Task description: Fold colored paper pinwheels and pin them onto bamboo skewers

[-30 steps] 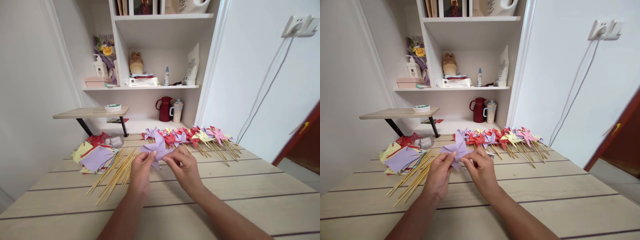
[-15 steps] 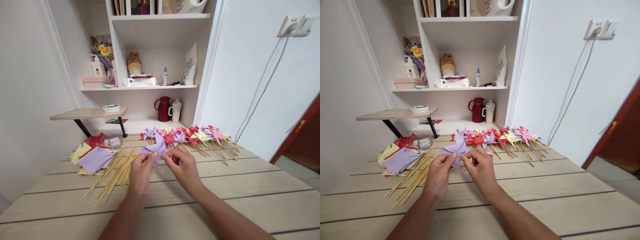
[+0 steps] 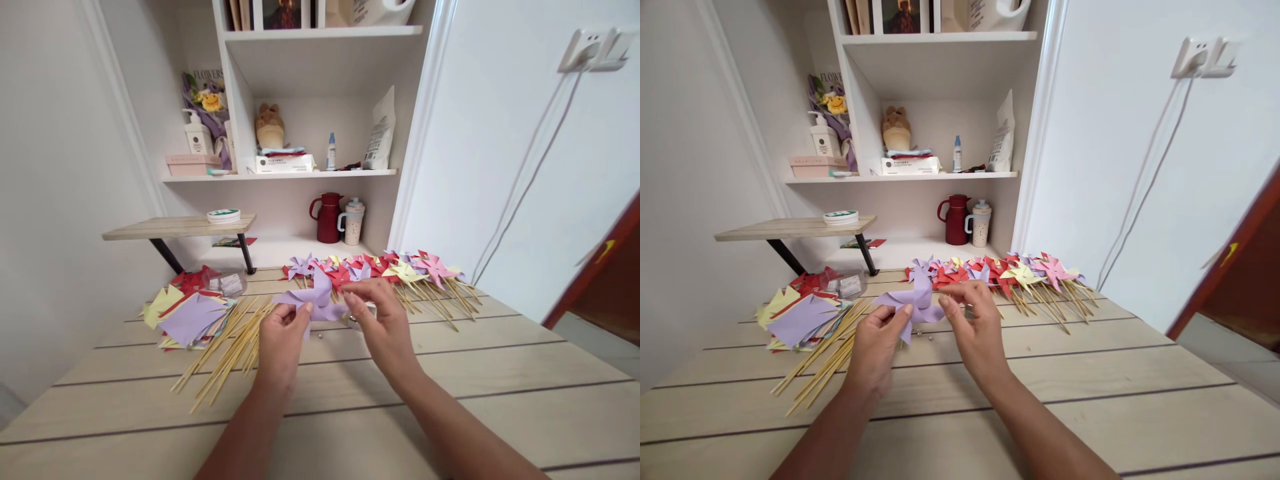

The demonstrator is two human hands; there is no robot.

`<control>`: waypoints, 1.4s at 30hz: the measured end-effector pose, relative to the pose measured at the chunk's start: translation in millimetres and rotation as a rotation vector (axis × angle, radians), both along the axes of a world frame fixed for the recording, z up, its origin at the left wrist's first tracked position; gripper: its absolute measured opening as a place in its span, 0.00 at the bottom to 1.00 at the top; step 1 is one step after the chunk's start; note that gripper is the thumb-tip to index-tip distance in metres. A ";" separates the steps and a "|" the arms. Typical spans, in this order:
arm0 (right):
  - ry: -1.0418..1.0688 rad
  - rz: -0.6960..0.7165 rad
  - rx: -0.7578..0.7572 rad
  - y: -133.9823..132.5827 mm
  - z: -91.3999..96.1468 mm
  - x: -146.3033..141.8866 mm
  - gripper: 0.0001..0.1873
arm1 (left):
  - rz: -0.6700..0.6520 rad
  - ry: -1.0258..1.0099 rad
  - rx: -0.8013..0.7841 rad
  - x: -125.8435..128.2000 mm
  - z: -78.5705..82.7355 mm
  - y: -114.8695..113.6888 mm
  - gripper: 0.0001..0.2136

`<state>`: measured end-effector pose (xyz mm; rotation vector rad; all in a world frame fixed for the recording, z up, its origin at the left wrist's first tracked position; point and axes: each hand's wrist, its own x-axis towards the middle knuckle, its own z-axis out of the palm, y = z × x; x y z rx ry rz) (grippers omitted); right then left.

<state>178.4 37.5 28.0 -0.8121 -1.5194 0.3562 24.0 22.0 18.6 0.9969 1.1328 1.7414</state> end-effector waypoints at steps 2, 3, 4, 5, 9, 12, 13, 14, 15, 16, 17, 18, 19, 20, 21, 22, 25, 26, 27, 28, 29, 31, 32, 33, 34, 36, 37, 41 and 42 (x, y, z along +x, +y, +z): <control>0.063 0.054 -0.077 2.6 2.7 5.7 0.15 | 0.033 0.103 0.029 -0.6 0.9 -1.0 0.09; 0.097 0.098 -0.137 4.0 3.6 8.1 0.20 | 0.049 0.166 0.056 -0.5 1.6 -1.8 0.08; 0.132 0.146 -0.203 5.4 4.1 9.9 0.24 | 0.066 0.230 0.090 -0.1 2.5 -2.7 0.06; 0.166 0.193 -0.262 6.6 4.4 11.2 0.28 | 0.078 0.287 0.129 0.4 3.4 -3.5 0.05; 0.230 0.346 -0.397 8.1 4.8 12.2 0.39 | 0.076 0.407 0.240 2.8 5.7 -5.7 0.05; 0.199 0.436 -0.492 6.2 6.0 10.5 0.41 | 0.074 0.435 0.240 3.2 6.1 -6.0 0.04; 0.183 0.455 -0.517 5.5 6.5 9.8 0.39 | 0.080 0.449 0.236 3.1 6.2 -6.0 0.04; 0.166 0.464 -0.534 5.1 6.9 9.1 0.35 | 0.086 0.464 0.234 2.9 6.3 -6.0 0.05; 0.145 0.464 -0.543 4.8 7.2 8.4 0.30 | 0.093 0.480 0.234 2.8 6.4 -6.0 0.05; 0.121 0.460 -0.547 4.8 7.2 7.7 0.25 | 0.098 0.492 0.238 2.7 6.5 -5.9 0.05; 0.094 0.454 -0.550 4.9 7.1 7.0 0.21 | 0.101 0.500 0.245 2.6 6.4 -5.8 0.06; 0.068 0.444 -0.551 5.2 6.7 6.5 0.17 | 0.103 0.503 0.253 2.4 6.1 -5.7 0.06; 0.042 0.433 -0.546 5.6 6.1 6.0 0.14 | 0.102 0.507 0.262 2.3 5.6 -5.5 0.06; 0.018 0.421 -0.531 6.2 5.4 5.7 0.12 | 0.102 0.514 0.269 2.1 5.0 -5.3 0.05; -0.006 0.406 -0.508 6.9 4.5 5.6 0.10 | 0.103 0.521 0.274 1.8 4.2 -5.0 0.05; -0.026 0.388 -0.479 7.6 3.7 5.6 0.09 | 0.104 0.528 0.277 1.5 3.4 -4.8 0.05; -0.053 0.342 -0.425 10.0 1.1 5.7 0.08 | 0.120 0.561 0.270 0.9 1.3 -4.0 0.05; -0.047 0.334 -0.430 10.8 0.2 5.5 0.08 | 0.122 0.574 0.262 1.0 0.7 -3.6 0.05; -0.030 0.332 -0.443 11.4 -0.9 4.9 0.09 | 0.119 0.584 0.249 1.4 0.2 -3.1 0.06; -0.003 0.340 -0.464 12.0 -2.1 4.0 0.09 | 0.108 0.589 0.230 1.8 -0.4 -2.4 0.06; 0.035 0.358 -0.493 12.6 -3.4 2.7 0.10 | 0.089 0.583 0.205 2.4 -1.2 -1.6 0.07; 0.136 0.412 -0.568 13.5 -6.4 -0.5 0.12 | 0.041 0.510 0.145 3.3 -3.3 1.0 0.07; 0.197 0.436 -0.604 13.9 -7.7 -2.3 0.12 | 0.016 0.440 0.114 3.4 -4.6 2.6 0.07; 0.258 0.454 -0.634 14.3 -8.8 -3.9 0.12 | -0.004 0.348 0.084 3.2 -6.0 4.2 0.09; 0.318 0.464 -0.657 14.8 -9.5 -5.3 0.13 | -0.019 0.249 0.053 2.5 -7.4 5.8 0.13; 0.437 0.473 -0.686 16.0 -9.6 -6.9 0.14 | -0.016 0.081 -0.001 0.4 -9.9 8.3 0.24; 0.493 0.482 -0.694 16.6 -9.1 -7.1 0.14 | -0.002 0.028 -0.023 -0.7 -10.9 9.0 0.27; 0.681 0.541 -0.700 19.0 -6.0 -5.3 0.15 | -0.004 -0.062 -0.093 -0.9 -12.7 6.9 0.32; 0.718 0.545 -0.699 19.7 -5.5 -4.7 0.15 | -0.037 -0.074 -0.105 0.5 -12.5 5.3 0.32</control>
